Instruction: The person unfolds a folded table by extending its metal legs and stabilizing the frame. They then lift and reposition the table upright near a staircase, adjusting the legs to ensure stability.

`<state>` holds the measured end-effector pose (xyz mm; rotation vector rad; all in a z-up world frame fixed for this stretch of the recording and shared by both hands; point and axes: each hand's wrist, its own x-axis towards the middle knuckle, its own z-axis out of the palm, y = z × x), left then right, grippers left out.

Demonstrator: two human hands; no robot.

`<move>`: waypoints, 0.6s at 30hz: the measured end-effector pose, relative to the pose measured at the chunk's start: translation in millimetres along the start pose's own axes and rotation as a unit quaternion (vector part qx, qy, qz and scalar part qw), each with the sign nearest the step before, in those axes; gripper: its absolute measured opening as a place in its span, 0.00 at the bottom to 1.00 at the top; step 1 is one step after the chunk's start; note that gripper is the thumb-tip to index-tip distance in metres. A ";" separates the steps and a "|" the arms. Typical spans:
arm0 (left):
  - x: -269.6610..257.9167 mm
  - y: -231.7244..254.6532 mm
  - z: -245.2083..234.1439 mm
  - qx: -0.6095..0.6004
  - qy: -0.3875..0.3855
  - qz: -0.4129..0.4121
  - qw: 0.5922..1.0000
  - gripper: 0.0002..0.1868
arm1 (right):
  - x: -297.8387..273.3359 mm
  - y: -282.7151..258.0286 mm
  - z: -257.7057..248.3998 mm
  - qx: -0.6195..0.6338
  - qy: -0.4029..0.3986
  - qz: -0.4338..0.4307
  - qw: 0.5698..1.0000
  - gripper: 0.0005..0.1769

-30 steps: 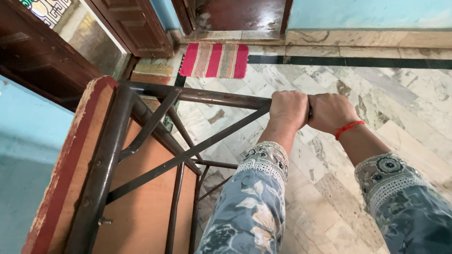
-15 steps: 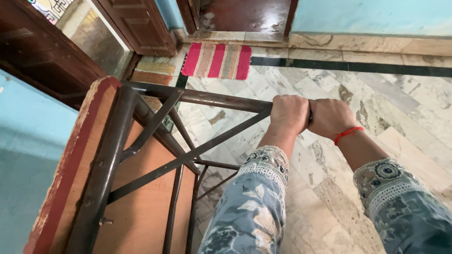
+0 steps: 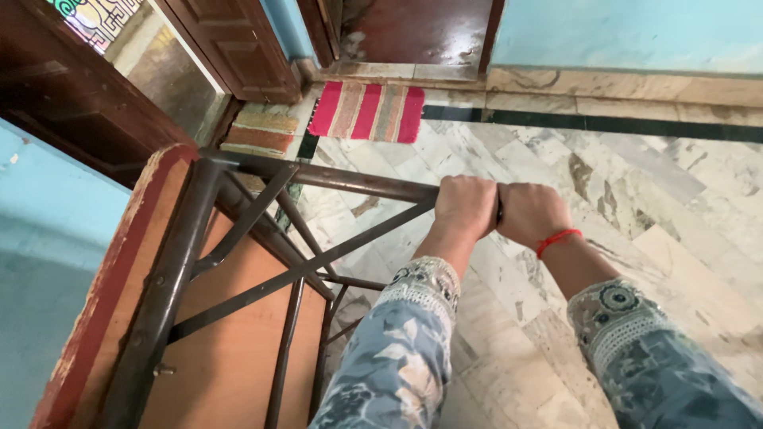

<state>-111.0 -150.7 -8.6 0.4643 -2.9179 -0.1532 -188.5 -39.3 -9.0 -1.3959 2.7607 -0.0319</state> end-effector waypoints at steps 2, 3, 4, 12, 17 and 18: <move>-2.3 -0.4 2.5 -0.001 0.003 0.002 1.000 0.08 | -1.6 1.3 4.4 0.005 -0.006 -0.002 1.000 0.14; -2.4 -0.2 3.7 -0.004 0.009 0.001 1.000 0.08 | -0.5 2.3 6.2 0.005 -0.007 -0.005 1.000 0.14; -4.0 0.3 5.2 -0.008 0.014 -0.001 1.000 0.08 | -0.3 3.4 8.3 0.005 -0.008 -0.008 1.000 0.13; -9.1 10.5 13.4 -0.013 -0.025 -0.007 1.000 0.08 | -5.8 10.5 21.8 0.044 0.002 -0.006 0.999 0.15; -11.9 10.0 15.2 -0.013 -0.035 -0.005 0.999 0.08 | -2.7 12.9 28.5 0.062 -0.022 0.014 0.998 0.14; -12.2 9.7 15.5 -0.012 -0.046 -0.005 0.999 0.08 | -1.3 13.0 29.8 0.060 -0.034 0.020 0.997 0.13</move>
